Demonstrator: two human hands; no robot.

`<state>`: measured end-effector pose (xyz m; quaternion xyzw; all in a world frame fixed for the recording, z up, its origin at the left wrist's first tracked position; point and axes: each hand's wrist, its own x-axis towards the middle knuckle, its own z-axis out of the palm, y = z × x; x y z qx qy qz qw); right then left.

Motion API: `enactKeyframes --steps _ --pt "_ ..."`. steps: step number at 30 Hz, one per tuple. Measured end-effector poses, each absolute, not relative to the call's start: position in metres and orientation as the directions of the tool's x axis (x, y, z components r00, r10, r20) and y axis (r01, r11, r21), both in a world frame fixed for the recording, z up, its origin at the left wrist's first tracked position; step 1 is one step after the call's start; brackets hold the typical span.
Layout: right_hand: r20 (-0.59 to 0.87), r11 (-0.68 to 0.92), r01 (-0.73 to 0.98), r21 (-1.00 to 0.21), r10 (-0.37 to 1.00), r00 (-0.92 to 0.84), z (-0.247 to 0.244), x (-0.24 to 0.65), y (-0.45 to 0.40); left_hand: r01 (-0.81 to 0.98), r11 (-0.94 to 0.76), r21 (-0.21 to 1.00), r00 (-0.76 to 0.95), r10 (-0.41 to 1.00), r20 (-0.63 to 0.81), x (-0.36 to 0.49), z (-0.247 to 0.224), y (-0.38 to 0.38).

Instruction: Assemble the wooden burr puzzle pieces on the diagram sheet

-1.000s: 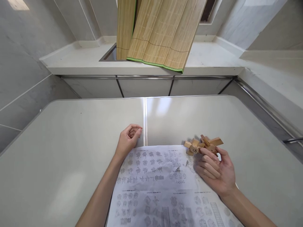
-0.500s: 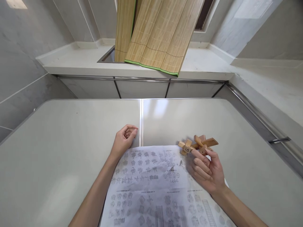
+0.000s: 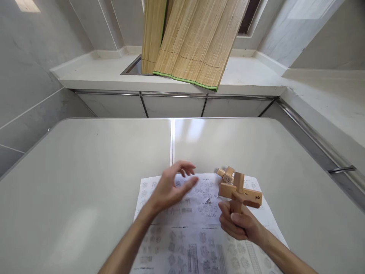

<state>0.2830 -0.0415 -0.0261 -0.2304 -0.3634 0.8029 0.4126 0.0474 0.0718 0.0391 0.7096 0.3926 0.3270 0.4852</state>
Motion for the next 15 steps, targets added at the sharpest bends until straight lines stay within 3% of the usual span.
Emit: enactKeyframes --steps 3,5,8,11,15 --pt "-0.103 -0.364 -0.335 -0.869 0.795 -0.598 -0.021 0.279 -0.047 0.079 -0.047 0.996 0.652 0.758 -0.016 0.062 0.034 0.042" --pt "-0.133 -0.229 -0.092 -0.969 0.799 -0.586 -0.012 0.277 -0.048 -0.046 0.077 0.996 0.735 0.678 -0.018 0.068 0.030 0.029" --pt "-0.155 -0.066 0.179 -0.982 0.821 -0.549 0.003 0.273 -0.048 -0.136 0.215 0.967 0.791 0.611 -0.024 0.074 0.027 0.018" --pt "-0.181 -0.001 0.296 -0.955 0.794 -0.580 0.010 0.270 -0.048 -0.146 0.251 0.957 0.804 0.594 -0.033 0.077 0.026 0.013" --pt "-0.195 0.025 0.327 -0.945 0.759 -0.622 0.008 0.267 -0.050 -0.215 0.230 0.949 0.801 0.598 0.036 0.079 0.020 0.008"
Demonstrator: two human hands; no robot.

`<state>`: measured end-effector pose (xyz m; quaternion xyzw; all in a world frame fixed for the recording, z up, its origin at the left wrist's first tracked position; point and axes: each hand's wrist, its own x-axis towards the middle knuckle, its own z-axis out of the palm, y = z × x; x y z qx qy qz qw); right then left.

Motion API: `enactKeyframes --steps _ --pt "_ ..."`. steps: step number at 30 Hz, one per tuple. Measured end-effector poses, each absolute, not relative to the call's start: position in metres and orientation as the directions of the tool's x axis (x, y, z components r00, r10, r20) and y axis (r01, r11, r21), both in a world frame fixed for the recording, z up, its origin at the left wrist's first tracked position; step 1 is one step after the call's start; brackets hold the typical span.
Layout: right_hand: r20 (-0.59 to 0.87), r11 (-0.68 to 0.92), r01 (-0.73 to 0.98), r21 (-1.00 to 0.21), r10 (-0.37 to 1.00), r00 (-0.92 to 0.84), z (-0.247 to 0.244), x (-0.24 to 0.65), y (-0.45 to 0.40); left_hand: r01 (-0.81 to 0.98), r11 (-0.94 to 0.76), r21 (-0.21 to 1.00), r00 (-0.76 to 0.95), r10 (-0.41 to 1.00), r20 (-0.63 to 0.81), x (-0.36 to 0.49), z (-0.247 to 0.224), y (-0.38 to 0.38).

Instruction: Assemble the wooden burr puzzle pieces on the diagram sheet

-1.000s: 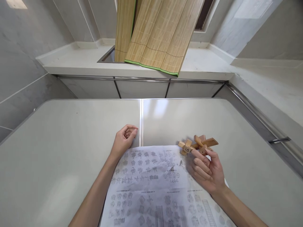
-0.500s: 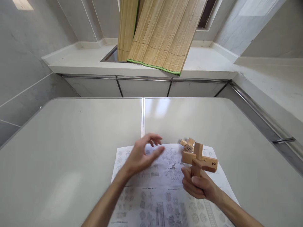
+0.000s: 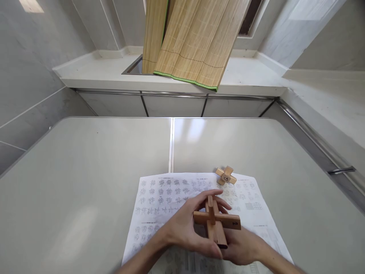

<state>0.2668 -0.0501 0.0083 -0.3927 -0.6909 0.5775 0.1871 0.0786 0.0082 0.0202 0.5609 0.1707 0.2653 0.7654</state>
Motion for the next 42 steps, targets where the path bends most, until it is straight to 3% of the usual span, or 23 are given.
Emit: enactKeyframes --steps 10,21,33,42 --pt "-0.070 0.054 0.230 -0.972 0.865 -0.496 -0.003 0.265 -0.042 -0.153 0.029 0.988 0.589 0.805 0.068 0.068 0.010 0.001" --pt "0.066 0.077 0.062 -0.995 0.985 -0.162 -0.012 0.276 -0.040 -0.078 -0.112 0.991 0.567 0.812 0.136 0.070 0.008 0.005" --pt "-0.044 -0.057 -0.102 -0.993 0.990 -0.131 -0.004 0.272 -0.036 -0.148 -0.077 0.986 0.515 0.845 0.143 0.073 0.006 0.003" --pt "-0.039 -0.056 -0.124 -0.991 0.991 -0.130 -0.004 0.273 -0.036 -0.150 -0.081 0.985 0.516 0.843 0.148 0.076 0.009 0.002"
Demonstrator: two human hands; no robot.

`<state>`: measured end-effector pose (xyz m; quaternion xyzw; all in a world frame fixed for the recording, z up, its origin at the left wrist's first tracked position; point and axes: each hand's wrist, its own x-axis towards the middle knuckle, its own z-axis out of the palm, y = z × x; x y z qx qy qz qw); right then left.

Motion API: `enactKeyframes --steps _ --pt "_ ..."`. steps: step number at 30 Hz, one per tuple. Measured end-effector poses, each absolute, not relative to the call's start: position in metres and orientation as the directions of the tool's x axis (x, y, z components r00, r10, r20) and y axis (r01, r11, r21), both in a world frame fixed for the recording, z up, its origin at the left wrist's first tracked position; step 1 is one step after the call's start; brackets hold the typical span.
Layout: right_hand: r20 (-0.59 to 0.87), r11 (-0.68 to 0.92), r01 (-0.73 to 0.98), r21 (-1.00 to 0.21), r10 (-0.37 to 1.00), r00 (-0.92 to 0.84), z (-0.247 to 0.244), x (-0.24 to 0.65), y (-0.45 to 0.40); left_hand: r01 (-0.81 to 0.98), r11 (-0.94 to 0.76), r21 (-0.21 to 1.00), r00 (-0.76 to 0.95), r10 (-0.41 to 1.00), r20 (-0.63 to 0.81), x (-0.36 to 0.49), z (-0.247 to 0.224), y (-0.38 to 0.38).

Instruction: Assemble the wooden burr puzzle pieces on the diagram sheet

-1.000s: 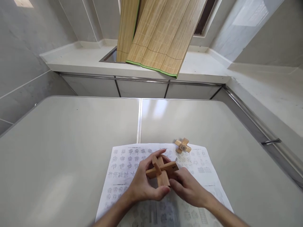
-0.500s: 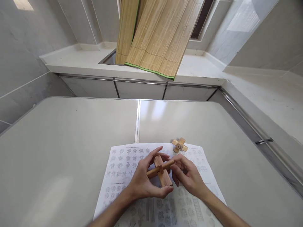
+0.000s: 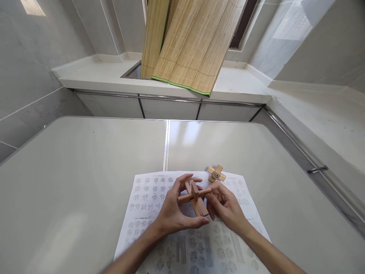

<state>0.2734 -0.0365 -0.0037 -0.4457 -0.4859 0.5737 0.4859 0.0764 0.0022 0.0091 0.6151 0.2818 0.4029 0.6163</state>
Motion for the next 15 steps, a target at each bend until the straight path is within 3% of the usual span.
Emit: enactKeyframes --steps 10,15 --pt "-0.019 -0.035 -0.129 -0.991 0.992 -0.122 -0.006 0.275 -0.035 -0.064 -0.182 0.981 0.503 0.843 0.189 0.077 0.009 0.004" --pt "-0.047 -0.086 -0.159 -0.984 0.971 -0.233 -0.015 0.281 -0.034 -0.072 -0.195 0.978 0.500 0.841 0.205 0.078 0.008 0.004"
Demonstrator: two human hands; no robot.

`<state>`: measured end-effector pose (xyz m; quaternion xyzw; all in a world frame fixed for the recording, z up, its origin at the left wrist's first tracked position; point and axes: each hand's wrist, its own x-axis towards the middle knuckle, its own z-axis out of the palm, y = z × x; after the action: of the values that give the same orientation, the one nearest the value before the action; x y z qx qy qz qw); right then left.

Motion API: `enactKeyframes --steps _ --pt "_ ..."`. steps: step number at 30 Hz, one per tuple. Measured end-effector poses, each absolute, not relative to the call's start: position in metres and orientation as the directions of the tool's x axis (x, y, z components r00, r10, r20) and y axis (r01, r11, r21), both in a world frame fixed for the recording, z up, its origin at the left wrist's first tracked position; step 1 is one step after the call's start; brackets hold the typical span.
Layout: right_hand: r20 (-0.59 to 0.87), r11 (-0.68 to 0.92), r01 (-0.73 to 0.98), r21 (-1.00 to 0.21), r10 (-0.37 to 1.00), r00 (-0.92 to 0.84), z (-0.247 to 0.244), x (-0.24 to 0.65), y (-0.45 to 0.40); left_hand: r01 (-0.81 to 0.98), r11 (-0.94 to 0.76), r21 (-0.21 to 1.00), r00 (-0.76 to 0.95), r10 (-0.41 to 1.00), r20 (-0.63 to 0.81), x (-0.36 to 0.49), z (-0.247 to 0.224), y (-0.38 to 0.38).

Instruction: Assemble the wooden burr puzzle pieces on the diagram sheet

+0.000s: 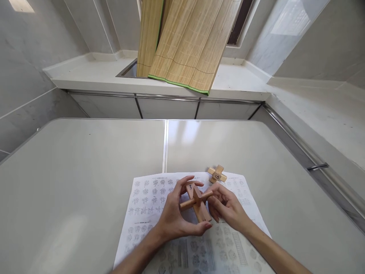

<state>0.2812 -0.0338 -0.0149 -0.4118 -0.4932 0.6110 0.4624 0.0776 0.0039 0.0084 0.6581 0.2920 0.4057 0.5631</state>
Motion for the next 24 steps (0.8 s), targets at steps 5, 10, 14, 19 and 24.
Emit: enactKeyframes --steps 5,10,14,19,24 --pt "-0.050 -0.099 -0.176 -0.979 0.963 -0.264 -0.0195 0.2842 -0.0335 -0.078 -0.193 0.978 0.504 0.839 0.206 0.0772 0.0077 0.0034" --pt "-0.030 -0.083 -0.181 -0.980 0.959 -0.281 -0.0148 0.2840 -0.0344 -0.068 -0.218 0.974 0.477 0.850 0.223 0.0764 0.0045 0.0033" --pt "-0.037 -0.086 -0.162 -0.983 0.959 -0.281 -0.0153 0.2839 -0.0346 -0.058 -0.255 0.965 0.461 0.851 0.252 0.0758 0.0015 0.0041" --pt "-0.069 -0.117 -0.149 -0.982 0.953 -0.296 -0.0194 0.2853 -0.0343 -0.026 -0.321 0.947 0.451 0.842 0.298 0.0763 -0.0009 0.0036" --pt "-0.055 -0.111 -0.166 -0.980 0.949 -0.312 -0.0210 0.2875 -0.0334 0.020 -0.365 0.931 0.478 0.821 0.311 0.0777 -0.0008 0.0024"
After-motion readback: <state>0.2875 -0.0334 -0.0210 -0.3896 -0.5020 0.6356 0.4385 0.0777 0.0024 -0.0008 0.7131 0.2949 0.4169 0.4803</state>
